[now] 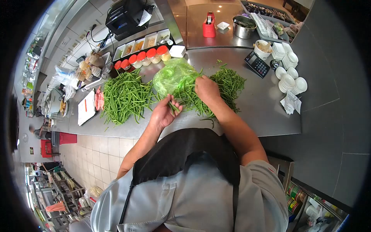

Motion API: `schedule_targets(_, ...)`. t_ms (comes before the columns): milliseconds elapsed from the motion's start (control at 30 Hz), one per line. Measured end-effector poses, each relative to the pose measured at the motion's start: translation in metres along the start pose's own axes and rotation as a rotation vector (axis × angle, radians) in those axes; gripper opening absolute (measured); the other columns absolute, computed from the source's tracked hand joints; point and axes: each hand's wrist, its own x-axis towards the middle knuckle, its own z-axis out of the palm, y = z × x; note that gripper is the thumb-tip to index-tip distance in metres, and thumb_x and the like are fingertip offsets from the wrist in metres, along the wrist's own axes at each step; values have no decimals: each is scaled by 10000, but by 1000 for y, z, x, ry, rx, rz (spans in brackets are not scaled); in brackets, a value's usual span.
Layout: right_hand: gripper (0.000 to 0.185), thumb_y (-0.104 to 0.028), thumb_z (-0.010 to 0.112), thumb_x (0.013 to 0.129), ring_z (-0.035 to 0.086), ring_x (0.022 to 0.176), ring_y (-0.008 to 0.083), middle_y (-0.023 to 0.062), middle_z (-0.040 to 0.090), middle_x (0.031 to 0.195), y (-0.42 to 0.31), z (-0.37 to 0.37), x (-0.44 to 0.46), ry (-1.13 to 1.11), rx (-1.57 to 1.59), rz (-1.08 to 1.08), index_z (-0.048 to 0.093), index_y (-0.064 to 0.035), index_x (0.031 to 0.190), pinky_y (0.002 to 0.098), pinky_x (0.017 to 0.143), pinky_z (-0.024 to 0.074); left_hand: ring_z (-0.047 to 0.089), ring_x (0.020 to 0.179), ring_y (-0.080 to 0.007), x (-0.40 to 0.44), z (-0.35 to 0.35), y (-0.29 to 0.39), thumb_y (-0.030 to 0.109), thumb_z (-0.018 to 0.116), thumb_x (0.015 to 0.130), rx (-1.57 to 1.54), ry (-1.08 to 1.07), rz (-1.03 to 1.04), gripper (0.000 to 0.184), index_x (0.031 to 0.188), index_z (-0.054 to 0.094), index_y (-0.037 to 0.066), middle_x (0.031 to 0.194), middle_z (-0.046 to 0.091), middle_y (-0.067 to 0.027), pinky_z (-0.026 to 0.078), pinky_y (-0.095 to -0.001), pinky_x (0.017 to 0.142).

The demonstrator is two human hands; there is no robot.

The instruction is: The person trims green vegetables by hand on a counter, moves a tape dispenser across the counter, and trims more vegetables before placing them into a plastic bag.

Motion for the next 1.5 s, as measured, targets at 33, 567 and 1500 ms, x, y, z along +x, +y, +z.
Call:
schedule_targets(33, 143, -191, 730, 888, 703, 883, 386, 128, 674, 962, -6, -9, 0, 14, 45, -44, 687, -69, 948, 498, 768, 580, 631, 814, -191, 1, 7, 5, 273, 535, 1127, 215, 22, 58, 195, 1094, 586, 88, 847, 596, -32, 596, -406, 847)
schedule_targets(567, 149, -171, 699, 914, 712, 869, 377, 159, 698, 963, -38, -59, -48, -65, 186, -146, 720, -42, 987, 473, 792, 573, 643, 738, -217, 13, 39, -6, 153, 659, 1033, 1447, 20, 549, 184, 1131, 741, 21, 916, 704, -70, 535, -346, 702)
schedule_targets(1500, 116, -168, 714, 881, 710, 868, 375, 162, 693, 879, -29, -50, -52, 21, 174, -132, 698, -54, 890, 497, 758, 564, 678, 1034, -400, -4, 64, -11, 23, 703, 842, 1778, -53, 691, 436, 1276, 721, 65, 1059, 709, -208, 557, -451, 924)
